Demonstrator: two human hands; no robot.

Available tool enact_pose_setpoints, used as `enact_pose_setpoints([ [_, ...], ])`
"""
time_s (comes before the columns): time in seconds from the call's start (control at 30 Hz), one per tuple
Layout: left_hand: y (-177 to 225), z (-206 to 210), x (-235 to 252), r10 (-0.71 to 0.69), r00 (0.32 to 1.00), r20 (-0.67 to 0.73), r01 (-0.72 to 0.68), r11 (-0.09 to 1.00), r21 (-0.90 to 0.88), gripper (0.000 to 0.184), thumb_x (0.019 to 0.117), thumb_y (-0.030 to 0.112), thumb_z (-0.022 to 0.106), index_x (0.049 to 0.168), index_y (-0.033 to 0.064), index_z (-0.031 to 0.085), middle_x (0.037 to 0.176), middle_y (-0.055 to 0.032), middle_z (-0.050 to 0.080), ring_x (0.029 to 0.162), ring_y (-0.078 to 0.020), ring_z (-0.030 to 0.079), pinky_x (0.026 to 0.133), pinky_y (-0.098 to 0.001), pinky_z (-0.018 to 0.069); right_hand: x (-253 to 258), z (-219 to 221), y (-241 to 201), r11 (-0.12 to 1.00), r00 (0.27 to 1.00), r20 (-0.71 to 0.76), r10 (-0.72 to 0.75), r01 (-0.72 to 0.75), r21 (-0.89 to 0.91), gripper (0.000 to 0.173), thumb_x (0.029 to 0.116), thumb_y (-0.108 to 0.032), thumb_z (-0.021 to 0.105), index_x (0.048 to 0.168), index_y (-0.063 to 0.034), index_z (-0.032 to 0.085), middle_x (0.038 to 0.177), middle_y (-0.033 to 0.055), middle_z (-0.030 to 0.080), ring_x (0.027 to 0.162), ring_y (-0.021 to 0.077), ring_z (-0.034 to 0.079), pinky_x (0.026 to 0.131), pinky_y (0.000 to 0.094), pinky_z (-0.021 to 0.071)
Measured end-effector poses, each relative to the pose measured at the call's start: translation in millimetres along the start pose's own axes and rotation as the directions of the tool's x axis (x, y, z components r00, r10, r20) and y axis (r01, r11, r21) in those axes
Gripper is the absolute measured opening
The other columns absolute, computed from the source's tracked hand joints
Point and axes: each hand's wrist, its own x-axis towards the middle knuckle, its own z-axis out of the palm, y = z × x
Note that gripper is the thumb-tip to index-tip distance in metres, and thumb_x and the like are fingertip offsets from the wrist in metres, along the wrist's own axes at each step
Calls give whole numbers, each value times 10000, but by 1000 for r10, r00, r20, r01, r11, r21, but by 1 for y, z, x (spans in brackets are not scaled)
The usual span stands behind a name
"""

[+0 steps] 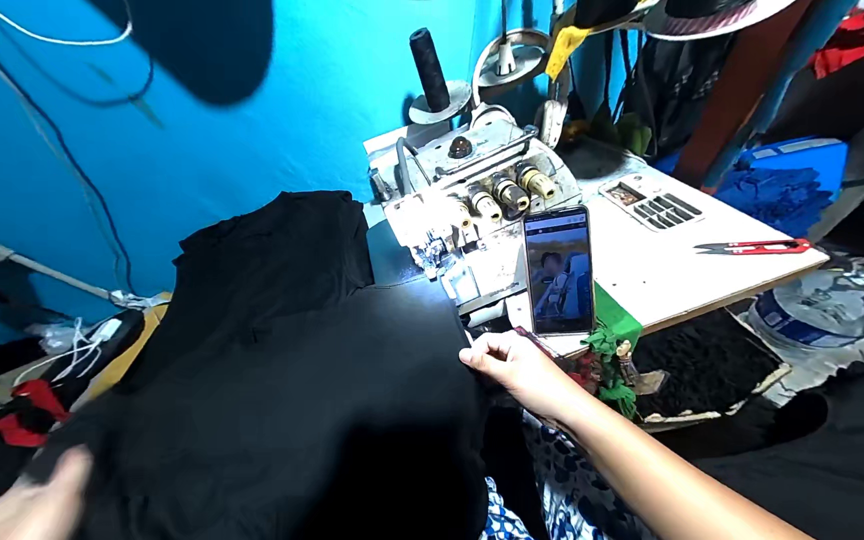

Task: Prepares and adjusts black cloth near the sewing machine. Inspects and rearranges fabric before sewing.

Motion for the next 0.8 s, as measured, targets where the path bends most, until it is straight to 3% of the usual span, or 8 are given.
enact_pose_setpoints([
  [0.07, -5, 19, 29, 52, 998, -17, -47, 968, 245, 607, 1011, 318, 607, 1363, -166, 507, 1399, -434, 454, 1335, -539, 452, 1110, -667, 343, 2, 4, -2, 1000, 1000, 16, -18, 18, 15, 226, 1016, -189, 639, 814, -87, 631, 666, 7, 568, 605, 74, 540, 583, 227, 456],
  [0.13, 13, 42, 22, 293, 948, -122, -275, 950, 146, 616, 991, 263, 614, 1388, -185, 468, 1470, -463, 342, 1386, -631, 317, 1129, -717, 260, 7, 6, -5, 1000, 999, 28, -17, 17, 4, 159, 1004, -215, 667, 899, -95, 662, 704, 3, 588, 624, 69, 546, 594, 224, 461],
  [0.3, 112, 118, -48, 666, 744, 43, -643, 733, -221, 457, 1028, 320, 534, 1325, -16, 622, 1484, -253, 495, 1402, -426, 444, 1114, -617, 388, 14, 11, -18, 988, 985, -68, -156, 155, -29, 139, 957, -243, 736, 937, -113, 690, 703, -2, 600, 586, 73, 528, 546, 218, 443],
  [0.43, 153, 173, -82, 809, 573, 130, -711, 570, -411, 337, 1016, 281, 564, 1248, 79, 701, 1436, -112, 575, 1344, -283, 524, 1083, -515, 454, 17, 10, -14, 976, 967, -164, -195, 175, -127, 149, 930, -256, 768, 924, -129, 690, 812, -9, 643, 679, 69, 584, 610, 233, 496],
  [0.5, 161, 189, -86, 806, 563, 184, -717, 587, -376, 330, 1029, 288, 555, 1266, 103, 692, 1409, -70, 598, 1335, -253, 527, 1098, -486, 438, 15, 10, -12, 933, 940, -217, -262, 190, -306, 184, 922, -328, 765, 891, -154, 716, 1035, -17, 645, 1013, 116, 590, 857, 335, 500],
  [0.57, 165, 195, -87, 791, 583, 186, -731, 611, -304, 333, 1037, 313, 538, 1260, 127, 702, 1342, -37, 645, 1306, -236, 549, 1086, -472, 440, 8, 11, -23, 891, 905, -270, -329, 202, -406, 197, 924, -372, 749, 860, -187, 730, 1064, -29, 605, 1094, 144, 543, 899, 366, 466],
  [0.7, 166, 195, -92, 791, 589, 163, -753, 611, -244, 305, 1045, 287, 525, 1220, 129, 719, 1248, -16, 688, 1232, -228, 587, 1035, -467, 462, 4, 3, -22, 901, 911, -286, -298, 169, -399, 196, 976, -300, 697, 842, -158, 716, 982, -13, 628, 931, 101, 607, 788, 307, 517],
  [0.8, 169, 196, -92, 788, 597, 149, -762, 616, -199, 308, 1039, 288, 520, 1185, 123, 736, 1232, -18, 696, 1224, -229, 597, 1032, -469, 467, 13, -3, -2, 944, 967, -174, -188, 129, -303, 203, 1003, -288, 665, 869, -140, 702, 989, -21, 658, 802, 58, 610, 706, 246, 518],
])
